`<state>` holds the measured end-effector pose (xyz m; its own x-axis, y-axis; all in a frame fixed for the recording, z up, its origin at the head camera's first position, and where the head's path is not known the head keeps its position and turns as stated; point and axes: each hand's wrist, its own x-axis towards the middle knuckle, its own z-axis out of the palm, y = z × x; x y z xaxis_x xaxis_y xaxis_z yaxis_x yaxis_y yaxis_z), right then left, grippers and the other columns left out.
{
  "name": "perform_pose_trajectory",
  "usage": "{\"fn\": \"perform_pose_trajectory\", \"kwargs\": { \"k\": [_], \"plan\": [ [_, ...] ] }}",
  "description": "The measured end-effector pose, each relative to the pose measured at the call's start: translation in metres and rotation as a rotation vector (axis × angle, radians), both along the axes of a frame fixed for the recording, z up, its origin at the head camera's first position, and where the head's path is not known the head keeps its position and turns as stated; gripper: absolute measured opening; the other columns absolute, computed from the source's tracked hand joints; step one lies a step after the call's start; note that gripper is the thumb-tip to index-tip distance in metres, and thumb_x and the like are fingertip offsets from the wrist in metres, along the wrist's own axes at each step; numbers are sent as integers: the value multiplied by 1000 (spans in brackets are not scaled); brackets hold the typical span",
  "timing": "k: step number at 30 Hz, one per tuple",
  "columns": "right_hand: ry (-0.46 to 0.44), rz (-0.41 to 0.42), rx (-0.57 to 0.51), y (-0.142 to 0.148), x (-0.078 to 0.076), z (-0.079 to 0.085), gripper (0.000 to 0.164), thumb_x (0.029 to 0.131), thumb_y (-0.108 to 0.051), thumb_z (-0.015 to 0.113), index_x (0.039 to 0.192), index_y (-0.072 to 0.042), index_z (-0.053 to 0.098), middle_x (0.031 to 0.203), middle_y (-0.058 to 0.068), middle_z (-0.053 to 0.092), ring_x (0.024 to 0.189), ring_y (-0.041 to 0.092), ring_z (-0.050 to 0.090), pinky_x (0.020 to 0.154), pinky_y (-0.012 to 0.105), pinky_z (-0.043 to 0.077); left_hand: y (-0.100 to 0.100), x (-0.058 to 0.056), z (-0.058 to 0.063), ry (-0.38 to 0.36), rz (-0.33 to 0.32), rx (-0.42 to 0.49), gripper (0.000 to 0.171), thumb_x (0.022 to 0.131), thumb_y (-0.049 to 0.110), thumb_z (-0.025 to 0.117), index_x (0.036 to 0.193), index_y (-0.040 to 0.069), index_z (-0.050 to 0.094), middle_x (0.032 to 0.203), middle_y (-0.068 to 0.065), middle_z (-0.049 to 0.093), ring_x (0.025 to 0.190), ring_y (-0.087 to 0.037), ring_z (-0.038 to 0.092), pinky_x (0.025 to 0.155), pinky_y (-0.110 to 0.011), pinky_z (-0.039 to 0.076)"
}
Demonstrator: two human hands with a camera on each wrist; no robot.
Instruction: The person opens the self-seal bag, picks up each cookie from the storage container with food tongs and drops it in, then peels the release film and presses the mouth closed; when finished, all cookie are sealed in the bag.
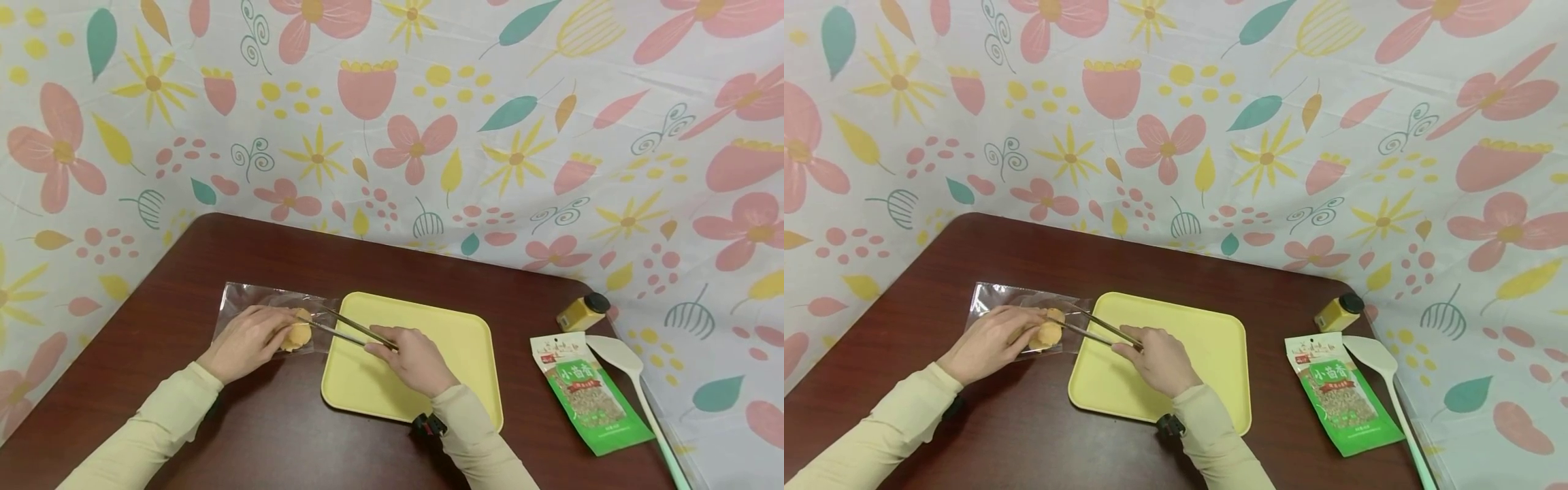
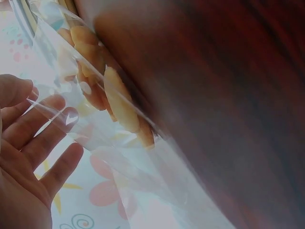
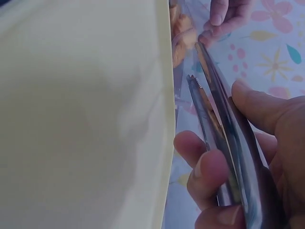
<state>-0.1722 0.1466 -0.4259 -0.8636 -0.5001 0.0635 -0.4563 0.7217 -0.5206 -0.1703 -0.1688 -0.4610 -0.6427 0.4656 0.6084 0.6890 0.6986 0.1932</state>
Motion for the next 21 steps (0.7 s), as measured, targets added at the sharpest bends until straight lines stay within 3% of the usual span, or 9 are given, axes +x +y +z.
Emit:
{"fn": "perform_pose_trajectory", "kwargs": {
  "k": [9, 13, 15, 18, 21],
  "plan": [
    [-12, -91, -24, 37, 19, 3, 51, 95, -50, 56, 133, -17, 62, 126, -4, 64, 102, 14, 66, 82, 39, 55, 0, 2, 0, 22, -14, 12, 23, 79, 7, 78, 100, 3, 70, 99, -9, 71, 95, -27, 67, 88, -49, 52],
    [4, -182, -39, 61, 30, 7, 51, 92, -51, 60, 131, -19, 63, 121, -6, 66, 90, 7, 65, 71, 32, 53, 1, 3, 0, 24, -6, 8, 22, 79, 7, 78, 100, 3, 70, 99, -9, 71, 95, -26, 67, 87, -48, 52],
    [11, -241, -26, 76, 37, 10, 52, 91, -51, 62, 133, -20, 61, 111, -8, 68, 76, 5, 60, 62, 29, 49, 2, 3, 0, 19, -1, 2, 22, 80, 8, 77, 100, 4, 70, 99, -8, 71, 95, -26, 67, 87, -47, 52],
    [26, -325, -4, 100, 48, 13, 54, 92, -41, 66, 139, -17, 56, 95, -10, 62, 63, 6, 49, 56, 26, 41, 2, 3, -1, 14, 9, -2, 22, 80, 9, 77, 101, 4, 71, 101, -8, 71, 96, -25, 67, 88, -46, 52],
    [25, -412, -26, 124, 61, 15, 52, 94, -24, 66, 140, -8, 49, 90, -3, 56, 65, 9, 47, 56, 25, 41, 1, 3, 0, 9, 21, 1, 24, 80, 9, 77, 103, 4, 71, 103, -8, 72, 97, -24, 67, 89, -46, 51]
  ]
}}
